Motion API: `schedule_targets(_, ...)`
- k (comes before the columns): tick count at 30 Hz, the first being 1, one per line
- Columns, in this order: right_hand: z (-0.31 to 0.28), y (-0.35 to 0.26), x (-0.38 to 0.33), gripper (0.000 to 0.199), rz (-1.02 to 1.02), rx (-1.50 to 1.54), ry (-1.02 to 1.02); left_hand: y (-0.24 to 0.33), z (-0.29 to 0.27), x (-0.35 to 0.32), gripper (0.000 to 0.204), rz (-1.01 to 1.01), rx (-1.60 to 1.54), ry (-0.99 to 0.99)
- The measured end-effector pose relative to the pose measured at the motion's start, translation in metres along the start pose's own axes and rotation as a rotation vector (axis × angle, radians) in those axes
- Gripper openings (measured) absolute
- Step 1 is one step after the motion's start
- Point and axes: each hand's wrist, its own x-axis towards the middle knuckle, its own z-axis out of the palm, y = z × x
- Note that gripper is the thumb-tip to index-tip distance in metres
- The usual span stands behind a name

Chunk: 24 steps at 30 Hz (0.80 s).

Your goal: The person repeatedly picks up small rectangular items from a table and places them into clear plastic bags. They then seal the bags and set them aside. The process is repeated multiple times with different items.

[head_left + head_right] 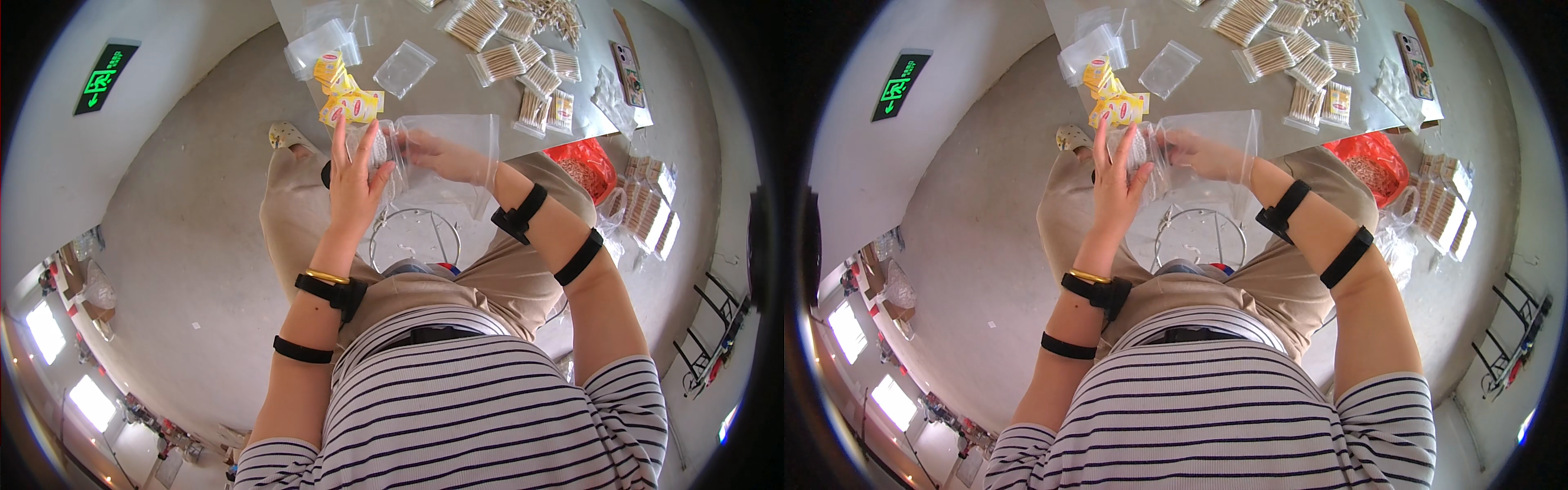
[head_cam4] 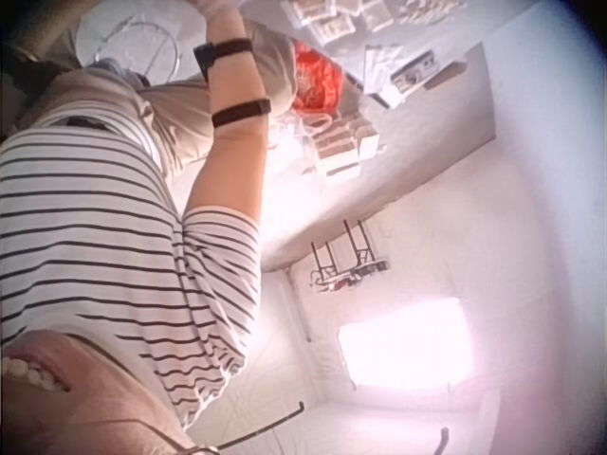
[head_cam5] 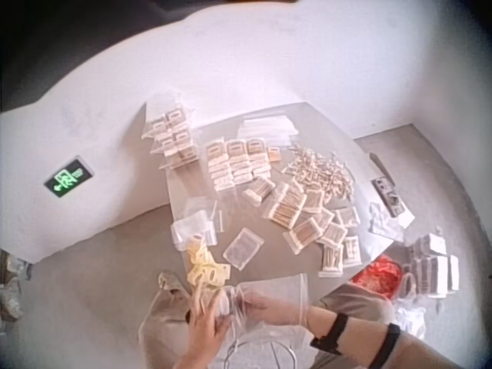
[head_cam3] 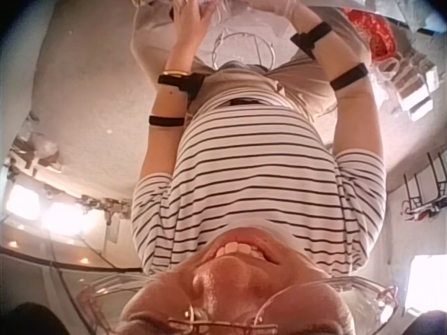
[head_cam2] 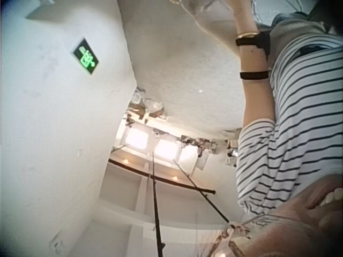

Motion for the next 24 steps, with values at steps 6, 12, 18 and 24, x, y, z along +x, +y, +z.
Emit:
schedule_targets(6,0.001,0.006,-0.001,0.053,-0.007,0.069,-0.013,-0.001,-0.007,0.009,0.069,0.151,0.409,-0.171)
schedule_targets(12,-0.009,0.004,-0.006,0.049,0.061,0.091,-0.069,-0.001,-0.010,0.009,0.071,0.166,0.458,-0.192)
schedule_targets(18,-0.054,-0.020,-0.051,0.045,0.360,0.039,-0.435,-0.007,-0.012,0.010,0.075,0.183,0.486,-0.205)
schedule_targets(24,-0.101,-0.002,-0.108,0.050,0.316,0.176,-0.224,-0.011,-0.013,0.010,0.077,0.201,0.501,-0.217)
